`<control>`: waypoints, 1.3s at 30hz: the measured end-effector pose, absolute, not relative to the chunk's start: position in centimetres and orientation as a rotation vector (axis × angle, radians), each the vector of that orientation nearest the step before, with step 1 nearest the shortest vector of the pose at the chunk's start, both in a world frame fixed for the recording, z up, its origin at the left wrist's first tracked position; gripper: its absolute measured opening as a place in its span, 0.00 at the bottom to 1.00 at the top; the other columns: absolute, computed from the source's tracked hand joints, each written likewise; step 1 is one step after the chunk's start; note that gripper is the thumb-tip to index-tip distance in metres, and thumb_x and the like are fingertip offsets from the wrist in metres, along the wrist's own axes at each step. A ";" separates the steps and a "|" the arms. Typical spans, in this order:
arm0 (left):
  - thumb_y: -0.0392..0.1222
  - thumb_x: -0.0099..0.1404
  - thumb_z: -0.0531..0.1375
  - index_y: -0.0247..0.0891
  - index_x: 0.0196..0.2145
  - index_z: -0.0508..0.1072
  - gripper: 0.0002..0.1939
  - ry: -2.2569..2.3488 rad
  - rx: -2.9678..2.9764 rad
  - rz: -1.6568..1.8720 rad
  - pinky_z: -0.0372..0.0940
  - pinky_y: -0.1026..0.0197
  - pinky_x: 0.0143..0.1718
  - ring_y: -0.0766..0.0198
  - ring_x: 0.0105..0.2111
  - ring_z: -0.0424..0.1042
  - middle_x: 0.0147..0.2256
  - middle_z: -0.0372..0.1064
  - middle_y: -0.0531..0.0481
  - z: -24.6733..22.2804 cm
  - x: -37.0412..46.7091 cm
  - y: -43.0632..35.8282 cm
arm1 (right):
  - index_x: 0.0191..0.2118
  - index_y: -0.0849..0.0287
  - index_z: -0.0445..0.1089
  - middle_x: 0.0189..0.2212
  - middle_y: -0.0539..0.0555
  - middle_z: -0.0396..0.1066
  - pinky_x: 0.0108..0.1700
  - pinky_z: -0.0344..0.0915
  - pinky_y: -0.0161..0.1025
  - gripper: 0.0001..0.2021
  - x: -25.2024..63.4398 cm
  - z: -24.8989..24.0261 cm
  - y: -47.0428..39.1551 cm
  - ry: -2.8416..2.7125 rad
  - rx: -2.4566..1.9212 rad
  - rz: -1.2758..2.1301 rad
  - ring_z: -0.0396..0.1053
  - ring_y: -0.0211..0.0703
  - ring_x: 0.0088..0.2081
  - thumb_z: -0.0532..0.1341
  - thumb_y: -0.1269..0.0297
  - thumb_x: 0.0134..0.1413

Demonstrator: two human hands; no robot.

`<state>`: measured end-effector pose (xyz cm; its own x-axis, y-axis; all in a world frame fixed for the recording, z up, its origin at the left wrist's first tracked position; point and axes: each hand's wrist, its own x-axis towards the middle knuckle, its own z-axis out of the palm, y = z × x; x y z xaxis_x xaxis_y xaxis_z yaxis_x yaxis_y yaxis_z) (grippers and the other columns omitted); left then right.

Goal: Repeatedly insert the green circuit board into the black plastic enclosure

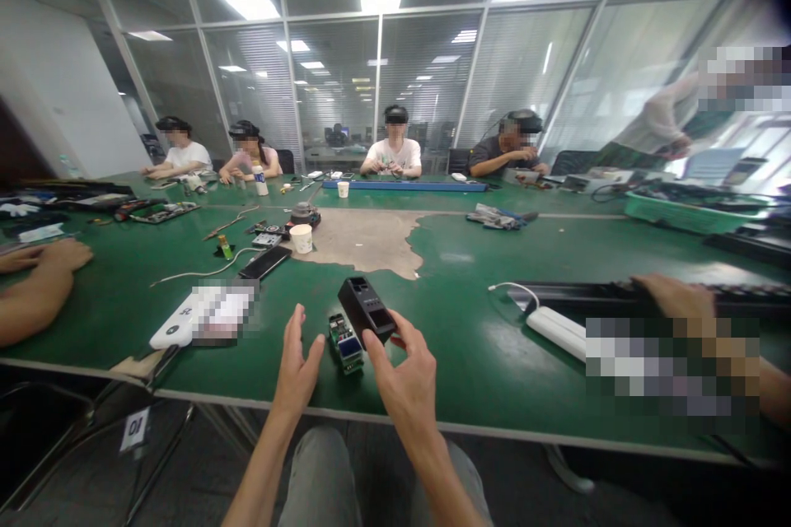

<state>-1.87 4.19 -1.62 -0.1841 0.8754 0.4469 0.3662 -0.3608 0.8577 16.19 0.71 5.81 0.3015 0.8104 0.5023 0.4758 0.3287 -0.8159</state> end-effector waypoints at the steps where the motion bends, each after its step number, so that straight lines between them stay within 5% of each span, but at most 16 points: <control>1: 0.50 0.70 0.54 0.47 0.68 0.46 0.32 1.432 1.634 1.576 0.45 0.44 0.67 0.53 0.67 0.49 0.68 0.44 0.44 -1.7 -1.9 4.2 | 0.53 0.59 0.69 0.45 0.60 0.73 0.48 0.67 0.47 0.23 15.7 5.6 0.8 -1.369 -1.326 0.308 0.70 0.50 0.45 0.62 0.52 0.54; 19: 0.52 0.72 0.49 0.44 0.66 0.53 0.28 1.556 1.765 1.423 0.44 0.44 0.68 0.57 0.67 0.47 0.67 0.50 0.45 -0.8 -1.7 4.1 | 0.53 0.62 0.68 0.43 0.60 0.74 0.49 0.64 0.49 0.20 12.6 3.2 0.7 -1.651 -1.458 0.106 0.67 0.54 0.46 0.62 0.58 0.56; 29: 0.50 0.71 0.51 0.44 0.64 0.57 0.26 1.583 1.938 1.353 0.48 0.43 0.67 0.55 0.66 0.50 0.66 0.52 0.45 -0.8 -1.5 4.2 | 0.60 0.65 0.61 0.50 0.64 0.71 0.53 0.63 0.53 0.30 12.9 -0.1 0.3 -1.674 -1.480 0.076 0.65 0.57 0.52 0.63 0.58 0.54; 34: 0.50 0.70 0.54 0.44 0.61 0.63 0.24 1.562 1.997 1.326 0.51 0.42 0.65 0.53 0.64 0.54 0.63 0.57 0.43 -0.7 -1.5 4.3 | 0.57 0.61 0.65 0.49 0.61 0.72 0.51 0.64 0.51 0.24 12.8 0.3 0.7 -1.666 -1.450 0.131 0.67 0.55 0.49 0.62 0.60 0.55; 39: 0.50 0.70 0.52 0.44 0.63 0.59 0.26 1.576 1.907 1.354 0.49 0.43 0.66 0.54 0.65 0.53 0.64 0.55 0.44 -0.8 -1.4 4.3 | 0.55 0.59 0.67 0.44 0.59 0.74 0.47 0.65 0.48 0.21 12.9 0.7 0.5 -1.663 -1.479 0.181 0.70 0.54 0.45 0.62 0.61 0.55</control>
<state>-1.40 4.27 -0.83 -0.0577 0.8878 0.4566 0.5848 -0.3407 0.7362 12.89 0.54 0.70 0.0935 0.8604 0.5009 0.7326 0.2813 -0.6199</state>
